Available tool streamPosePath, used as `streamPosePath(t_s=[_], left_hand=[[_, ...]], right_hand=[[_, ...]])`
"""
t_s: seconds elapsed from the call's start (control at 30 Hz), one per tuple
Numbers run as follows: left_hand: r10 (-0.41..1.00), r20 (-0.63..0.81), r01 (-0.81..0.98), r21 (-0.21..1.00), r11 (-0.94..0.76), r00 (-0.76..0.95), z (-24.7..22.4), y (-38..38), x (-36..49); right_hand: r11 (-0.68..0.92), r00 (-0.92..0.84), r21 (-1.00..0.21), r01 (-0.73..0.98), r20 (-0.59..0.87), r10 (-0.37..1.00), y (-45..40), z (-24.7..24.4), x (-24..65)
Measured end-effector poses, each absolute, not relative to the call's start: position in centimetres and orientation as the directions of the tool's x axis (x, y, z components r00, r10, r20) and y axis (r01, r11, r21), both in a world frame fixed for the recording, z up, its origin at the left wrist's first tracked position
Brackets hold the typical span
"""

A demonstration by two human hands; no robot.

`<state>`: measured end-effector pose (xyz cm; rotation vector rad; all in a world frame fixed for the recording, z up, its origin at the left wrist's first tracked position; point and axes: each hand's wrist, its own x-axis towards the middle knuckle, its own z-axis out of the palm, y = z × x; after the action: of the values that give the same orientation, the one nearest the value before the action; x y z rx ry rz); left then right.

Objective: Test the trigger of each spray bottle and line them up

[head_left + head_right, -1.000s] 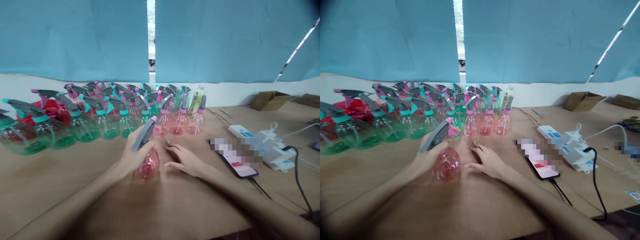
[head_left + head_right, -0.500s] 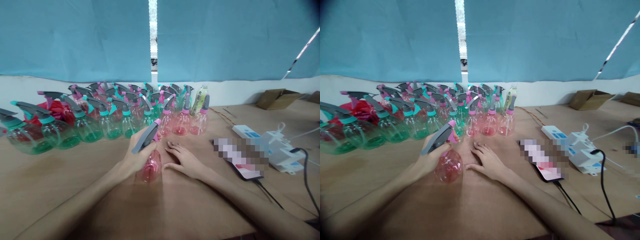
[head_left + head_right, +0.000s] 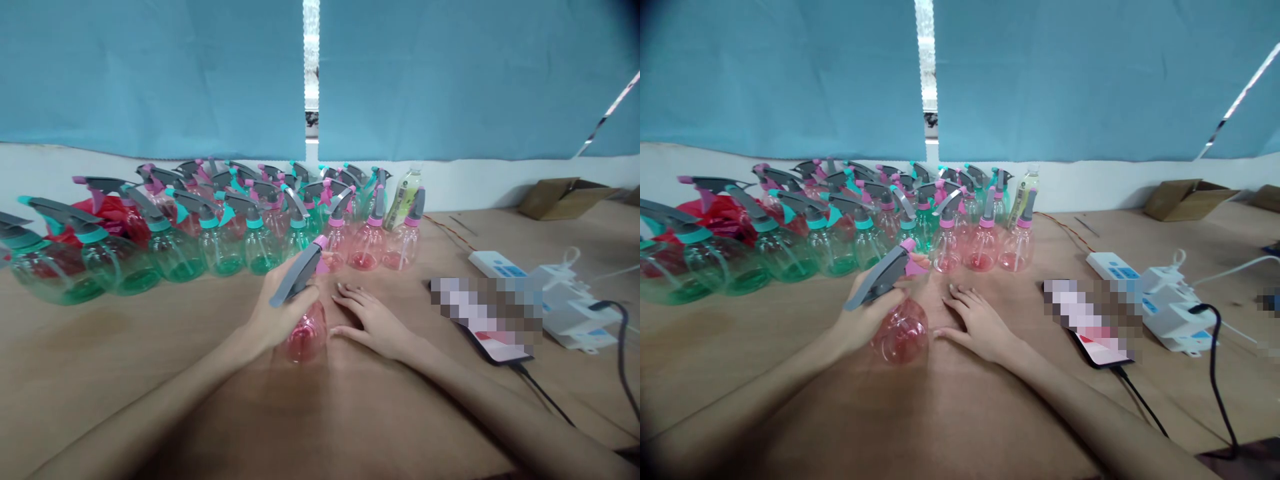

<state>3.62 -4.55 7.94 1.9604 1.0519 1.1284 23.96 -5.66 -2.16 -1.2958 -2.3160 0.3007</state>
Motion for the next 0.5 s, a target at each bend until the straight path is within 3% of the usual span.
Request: streamPosePath(t_s=[0.5], left_hand=[[0.872,0.394,0.252,0.848,-0.467,0.291,7.04,-4.49,3.48]], right_hand=[[0.529,-0.45,-0.421,0.737,0.278,0.848,-5.66,-2.16,24.08]])
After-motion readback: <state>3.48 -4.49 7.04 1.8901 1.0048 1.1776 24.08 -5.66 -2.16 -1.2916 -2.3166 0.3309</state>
